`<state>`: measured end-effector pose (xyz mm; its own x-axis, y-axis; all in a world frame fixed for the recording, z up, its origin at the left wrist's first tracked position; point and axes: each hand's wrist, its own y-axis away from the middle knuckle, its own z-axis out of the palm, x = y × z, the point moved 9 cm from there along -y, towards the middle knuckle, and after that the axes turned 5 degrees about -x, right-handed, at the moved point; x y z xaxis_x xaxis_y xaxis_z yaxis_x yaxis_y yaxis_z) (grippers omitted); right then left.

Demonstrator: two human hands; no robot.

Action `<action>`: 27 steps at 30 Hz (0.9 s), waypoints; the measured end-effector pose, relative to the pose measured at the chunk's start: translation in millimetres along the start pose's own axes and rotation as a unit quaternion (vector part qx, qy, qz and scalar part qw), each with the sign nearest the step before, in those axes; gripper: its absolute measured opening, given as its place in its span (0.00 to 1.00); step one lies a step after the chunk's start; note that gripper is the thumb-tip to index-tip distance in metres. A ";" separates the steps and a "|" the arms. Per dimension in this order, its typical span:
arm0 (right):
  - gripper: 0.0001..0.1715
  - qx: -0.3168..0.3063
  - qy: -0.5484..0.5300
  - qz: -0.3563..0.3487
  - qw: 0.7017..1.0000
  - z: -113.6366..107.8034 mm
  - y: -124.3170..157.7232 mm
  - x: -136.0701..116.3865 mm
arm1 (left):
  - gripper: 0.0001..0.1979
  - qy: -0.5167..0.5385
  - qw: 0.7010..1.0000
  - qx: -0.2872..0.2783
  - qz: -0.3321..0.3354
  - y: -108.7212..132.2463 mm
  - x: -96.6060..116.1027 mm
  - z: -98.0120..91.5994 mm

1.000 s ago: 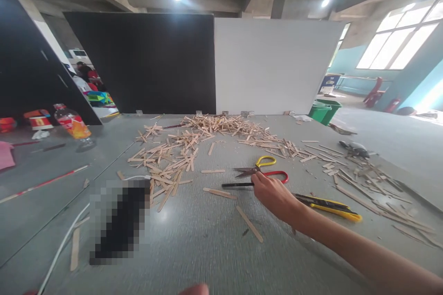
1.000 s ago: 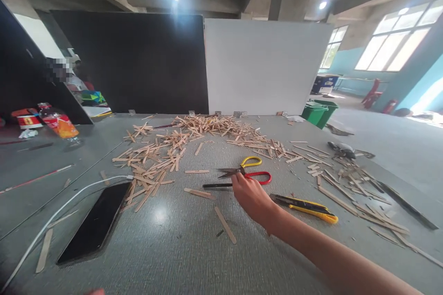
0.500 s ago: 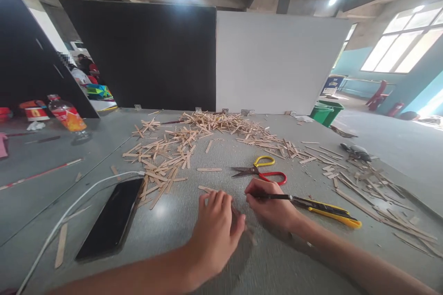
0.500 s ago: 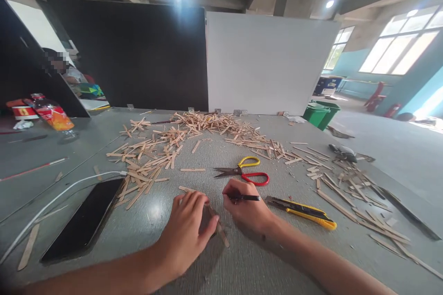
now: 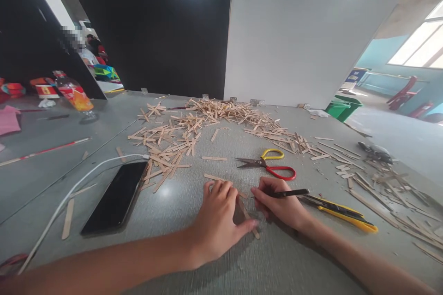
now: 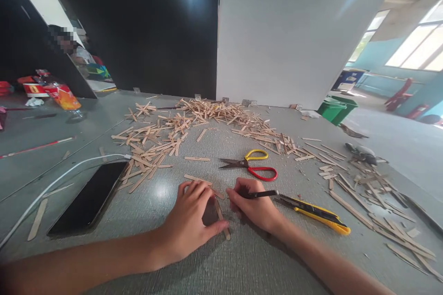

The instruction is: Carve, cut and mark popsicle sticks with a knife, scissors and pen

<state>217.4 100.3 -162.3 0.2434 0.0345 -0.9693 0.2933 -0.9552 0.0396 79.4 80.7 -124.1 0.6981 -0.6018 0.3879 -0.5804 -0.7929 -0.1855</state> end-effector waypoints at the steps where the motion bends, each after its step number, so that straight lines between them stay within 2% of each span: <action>1: 0.25 0.001 -0.002 -0.002 1.000 -0.2 -0.5 0.7 | 0.27 0.002 1.000 -0.004 0.003 -0.4 0.3 0.9; 6: 0.23 -0.001 0.005 -0.012 1.000 -2.3 -0.3 2.1 | 0.30 0.034 0.999 -0.019 0.022 -1.4 1.6 3.1; 10: 0.25 0.008 0.026 -0.007 1.000 -2.3 3.3 -1.5 | 0.30 0.063 0.997 -0.010 0.053 -1.8 4.3 1.4; 18: 0.25 0.016 0.055 0.029 0.998 6.3 6.3 2.3 | 0.29 0.093 0.994 -0.017 0.058 -0.9 3.5 2.0; 27: 0.24 0.014 0.065 0.024 0.997 6.7 6.6 3.8 | 0.31 0.108 0.992 -0.026 0.054 -4.0 2.5 3.3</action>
<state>214.1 92.1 -167.4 0.3755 0.0248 -0.9265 0.2531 -0.9644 0.0768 84.8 82.0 -125.4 0.5281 -0.6439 0.5537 -0.6717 -0.7156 -0.1915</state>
